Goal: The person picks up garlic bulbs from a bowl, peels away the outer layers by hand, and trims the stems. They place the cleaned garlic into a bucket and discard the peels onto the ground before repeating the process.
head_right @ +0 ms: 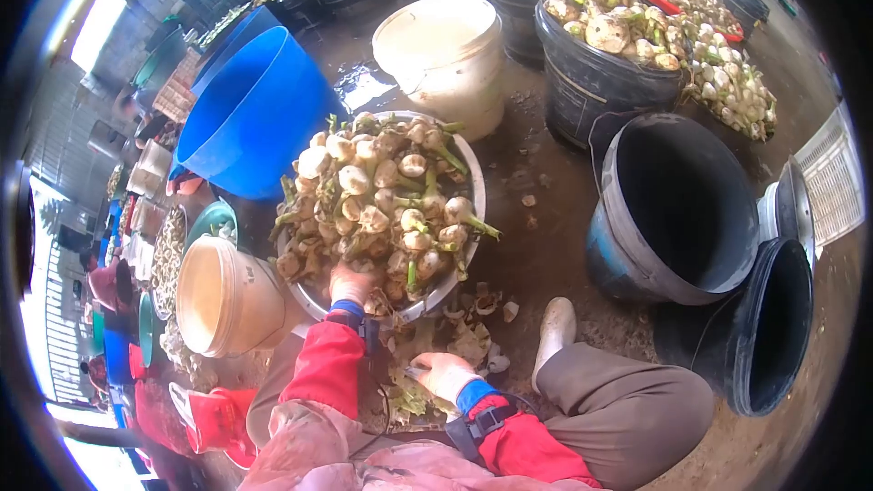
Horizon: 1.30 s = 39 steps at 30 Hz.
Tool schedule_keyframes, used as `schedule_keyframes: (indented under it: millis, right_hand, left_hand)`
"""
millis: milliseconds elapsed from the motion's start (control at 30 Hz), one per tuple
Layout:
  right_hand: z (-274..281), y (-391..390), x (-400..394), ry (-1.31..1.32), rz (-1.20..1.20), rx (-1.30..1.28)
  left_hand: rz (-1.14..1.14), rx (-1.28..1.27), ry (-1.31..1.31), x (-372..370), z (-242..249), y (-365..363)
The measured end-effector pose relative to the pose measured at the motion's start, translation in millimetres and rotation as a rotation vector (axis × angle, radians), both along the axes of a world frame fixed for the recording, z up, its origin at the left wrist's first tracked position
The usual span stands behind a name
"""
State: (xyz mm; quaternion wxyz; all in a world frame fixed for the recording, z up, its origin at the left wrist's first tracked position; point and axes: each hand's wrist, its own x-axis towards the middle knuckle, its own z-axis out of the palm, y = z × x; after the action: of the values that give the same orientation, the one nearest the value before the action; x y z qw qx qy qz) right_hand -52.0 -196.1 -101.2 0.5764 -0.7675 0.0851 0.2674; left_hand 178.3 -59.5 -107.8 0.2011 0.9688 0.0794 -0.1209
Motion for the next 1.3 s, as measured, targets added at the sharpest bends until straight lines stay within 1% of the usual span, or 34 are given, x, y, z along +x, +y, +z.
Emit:
schedule_keyframes:
  millis: [33, 67, 100, 133, 167, 200, 267, 333, 367, 400, 433, 467, 533, 600, 633, 667, 700, 733, 800, 833, 867, 933, 967, 1000, 1033, 1067, 1100, 1133, 1200, 1233, 1267, 1300]
  right_hand:
    - [5.2, -2.6, 2.3, 0.005, -0.006, 0.005]
    - [11.4, -6.0, 6.0, 0.090, -0.036, 0.059]
    - [14.9, -7.2, 7.7, 0.175, -0.064, 0.115]
    - [8.8, -4.9, 8.2, 0.181, -0.065, 0.123]
    - [-2.2, 1.4, 5.6, 0.042, -0.159, 0.117]
    - [-6.8, 6.4, 4.9, -0.102, -0.254, 0.104]
    - [9.7, 8.3, 9.5, -0.081, -0.364, 0.281]
    - [-2.7, 21.0, 11.1, -0.202, -0.531, 0.576]
    - [4.3, 20.9, 12.2, -0.220, -0.549, 0.606]
    - [15.6, 18.1, 13.4, -0.238, -0.570, 0.634]
    - [29.0, 15.5, 12.1, -0.188, -0.606, 0.676]
    - [28.5, 17.4, 10.2, -0.188, -0.612, 0.671]
    - [32.4, 18.3, 8.8, -0.132, -0.773, 0.888]
    - [40.4, 11.9, 3.7, -0.099, -0.749, 0.872]
    - [44.0, 10.4, 3.0, -0.084, -0.740, 0.890]
    - [48.9, 8.5, 2.5, -0.069, -0.730, 0.909]
    - [57.6, 3.9, 2.1, -0.045, -0.694, 0.849]
    - [52.3, 5.4, 1.8, -0.050, -0.692, 0.852]
    - [38.6, 9.3, 3.6, -0.187, -0.693, 0.771]
    - [36.1, 9.9, 3.9, -0.191, -0.694, 0.772]
    - [33.4, 11.0, 3.9, -0.190, -0.714, 0.740]
    - [30.0, 11.5, 4.6, -0.192, -0.733, 0.708]
    - [26.6, 12.5, 4.8, -0.177, -0.746, 0.706]
    - [25.0, 12.8, 5.3, -0.161, -0.758, 0.705]
    - [31.3, 10.4, 4.5, -0.162, -0.756, 0.706]
    - [38.1, 7.4, 1.8, -0.235, -0.710, 0.630]
    - [42.6, 5.2, -0.1, -0.306, -0.663, 0.554]
    - [42.2, 4.6, -1.1, -0.307, -0.659, 0.556]
    - [39.7, 3.9, -4.2, -0.515, -0.583, 0.265]
    - [30.5, 4.0, -2.9, -0.450, -0.582, 0.422]
    - [24.9, 6.6, -2.7, -0.454, -0.582, 0.424]
    - [31.2, 6.7, -3.2, -0.379, -0.611, 0.780]
  left_hand:
    - [-0.010, -0.115, -0.006, -7.7, 16.1, -1.9]
    - [-0.021, -0.078, -0.089, -11.5, 15.6, 1.0]
    - [0.043, -0.363, -0.130, -5.1, -20.5, 25.9]
    - [0.111, -0.649, -0.170, -11.5, -3.5, 20.8]
    - [0.226, -0.975, -0.029, -37.4, 22.1, 37.4]
    - [0.298, -1.229, -0.015, -61.9, 48.3, 30.0]
    - [0.413, -1.749, 0.117, -90.1, 33.4, 45.4]
    - [0.522, -1.800, 0.274, -135.7, 67.1, 29.2]
    - [0.353, -1.739, 0.235, -151.2, 56.7, 31.0]
    - [0.256, -1.757, 0.210, -167.8, 44.0, 34.4]
    - [0.198, -1.703, 0.291, -176.3, 63.5, 22.2]
    - [0.138, -1.648, 0.369, -183.4, 83.6, 10.8]
    - [0.169, -1.580, 0.263, -199.7, 83.6, 5.5]
    - [0.176, -1.366, 0.103, -208.6, 75.2, 8.1]
    - [0.174, -1.367, 0.099, -211.3, 70.5, 7.8]
    - [0.057, -1.261, -0.029, -213.5, 66.0, 6.8]
    - [-0.058, -1.149, -0.153, -214.0, 60.9, 7.4]
    - [-0.062, -1.148, -0.157, -213.5, 52.3, 10.7]
    - [-0.329, -0.910, -0.393, -210.2, 37.2, 14.5]
    - [-0.387, -0.822, -0.466, -208.3, 33.7, 14.8]
    - [-0.390, -0.822, -0.468, -209.3, 30.4, 15.6]
    - [-0.451, -0.745, -0.512, -211.1, 37.5, 8.6]
    - [-0.423, -0.663, -0.468, -212.8, 43.7, 8.0]
    - [-0.424, -0.662, -0.472, -212.8, 61.2, 2.4]
    - [-0.140, -0.882, -0.159, -211.3, 81.9, -4.2]
    - [0.155, -1.074, 0.165, -209.8, 92.7, -5.8]
    - [-0.019, -1.637, 0.556, -192.0, 88.6, -0.7]
    - [0.344, -1.778, 0.558, -209.9, 87.4, 5.6]
    - [0.454, -1.860, 0.660, -211.1, 88.0, 9.5]
    - [0.450, -1.858, 0.656, -211.1, 87.1, 11.7]
    - [0.441, -1.853, 0.658, -211.3, 84.5, 14.4]
    - [0.435, -1.848, 0.662, -211.5, 83.8, 14.9]
